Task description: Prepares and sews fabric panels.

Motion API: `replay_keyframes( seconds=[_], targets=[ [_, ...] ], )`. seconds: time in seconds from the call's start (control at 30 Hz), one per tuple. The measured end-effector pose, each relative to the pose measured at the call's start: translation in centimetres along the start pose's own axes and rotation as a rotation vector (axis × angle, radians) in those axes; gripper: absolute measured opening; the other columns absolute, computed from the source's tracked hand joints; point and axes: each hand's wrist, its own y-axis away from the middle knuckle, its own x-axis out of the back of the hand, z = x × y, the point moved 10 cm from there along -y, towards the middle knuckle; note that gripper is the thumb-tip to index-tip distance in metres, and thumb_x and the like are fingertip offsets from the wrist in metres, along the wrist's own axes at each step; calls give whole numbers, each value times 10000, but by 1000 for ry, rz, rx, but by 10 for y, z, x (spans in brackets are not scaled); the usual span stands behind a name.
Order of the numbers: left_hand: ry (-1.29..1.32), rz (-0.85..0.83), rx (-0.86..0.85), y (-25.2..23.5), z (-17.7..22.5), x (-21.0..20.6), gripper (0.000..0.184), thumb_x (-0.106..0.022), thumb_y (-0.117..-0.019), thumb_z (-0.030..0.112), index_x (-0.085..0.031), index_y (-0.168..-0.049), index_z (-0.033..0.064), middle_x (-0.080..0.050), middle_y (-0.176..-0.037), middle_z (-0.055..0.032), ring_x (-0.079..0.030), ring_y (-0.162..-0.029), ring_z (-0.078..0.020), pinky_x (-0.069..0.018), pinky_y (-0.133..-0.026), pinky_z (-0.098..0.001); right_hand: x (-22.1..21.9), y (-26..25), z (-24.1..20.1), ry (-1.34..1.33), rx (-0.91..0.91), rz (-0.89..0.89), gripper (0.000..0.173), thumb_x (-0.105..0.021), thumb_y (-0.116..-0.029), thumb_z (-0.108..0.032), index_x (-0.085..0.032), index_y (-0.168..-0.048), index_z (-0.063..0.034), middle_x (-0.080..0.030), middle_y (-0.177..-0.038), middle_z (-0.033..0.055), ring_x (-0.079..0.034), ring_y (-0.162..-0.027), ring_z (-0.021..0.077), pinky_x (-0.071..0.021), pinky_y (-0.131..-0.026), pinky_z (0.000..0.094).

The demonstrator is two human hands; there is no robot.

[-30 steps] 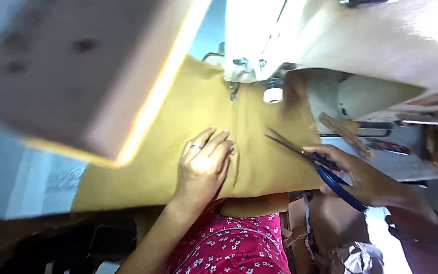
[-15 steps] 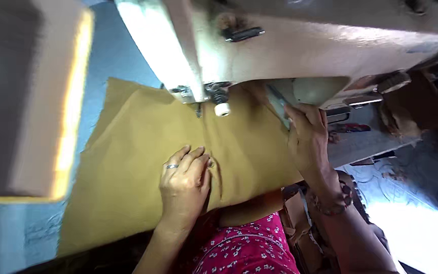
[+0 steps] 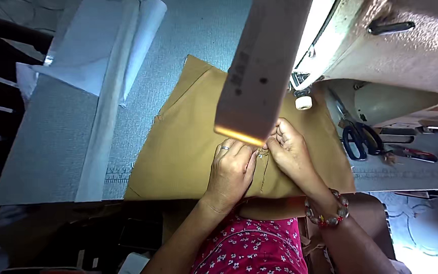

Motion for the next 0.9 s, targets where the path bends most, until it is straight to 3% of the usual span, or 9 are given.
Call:
replay_keyframes(
  seconds=[0.17,0.33,0.43,0.53,0.67,0.83,0.9],
  targets=[
    [-170,97,-59,-1,13,7,183,-643,-942,187,-796,-873,115,-761,-1013,-70,-654,-1135,-307,-493,-928,-451,-1,-2,0,36,-113,53,420,-718,-914,-117,-592,-1311,-163,-674,-744,-66,-588,-574,-4,-489,-547,184],
    [-127,6,-131,-11,10,5,206,-633,-946,221,-788,-840,135,-761,-1040,-67,-628,-1201,-321,-412,-1012,-534,-2,-6,-5,111,-118,99,486,-739,-848,-20,-609,-1310,-94,-638,-678,-26,-567,-569,55,-478,-561,250],
    [-1,-135,-105,-22,-11,5,260,-570,-977,229,-787,-999,89,-730,-1222,-91,-578,-1319,-330,-406,-1123,-539,-2,-5,-3,105,-113,104,411,-720,-879,-31,-621,-1274,-84,-642,-694,-14,-567,-563,64,-475,-543,252],
    [-21,-251,-43,-18,-22,-9,384,-466,-1031,256,-712,-1279,96,-616,-1440,-89,-457,-1441,-355,-284,-1201,-588,-1,-5,-1,85,-109,90,371,-688,-899,-34,-604,-1257,-82,-633,-706,-15,-531,-544,45,-447,-519,223],
    [-84,-268,23,-12,-15,-21,390,-429,-1056,245,-706,-1319,164,-593,-1475,-65,-414,-1470,-381,-196,-1184,-700,-1,-4,-2,124,-102,74,346,-668,-904,-24,-577,-1234,-72,-650,-728,-10,-547,-562,51,-453,-536,226],
    [-139,-304,38,-18,-14,-23,389,-429,-1058,251,-708,-1329,234,-608,-1456,-75,-431,-1450,-406,-212,-1166,-701,0,-2,-4,165,-63,62,329,-663,-927,-42,-557,-1237,-66,-661,-769,1,-577,-586,71,-484,-558,246],
    [-153,-325,37,-19,-13,-24,396,-434,-1050,247,-702,-1341,247,-588,-1477,-78,-410,-1464,-402,-199,-1164,-699,4,2,-11,326,62,115,288,-649,-927,-89,-620,-1211,-54,-690,-844,20,-642,-673,102,-538,-615,274]
  ],
)
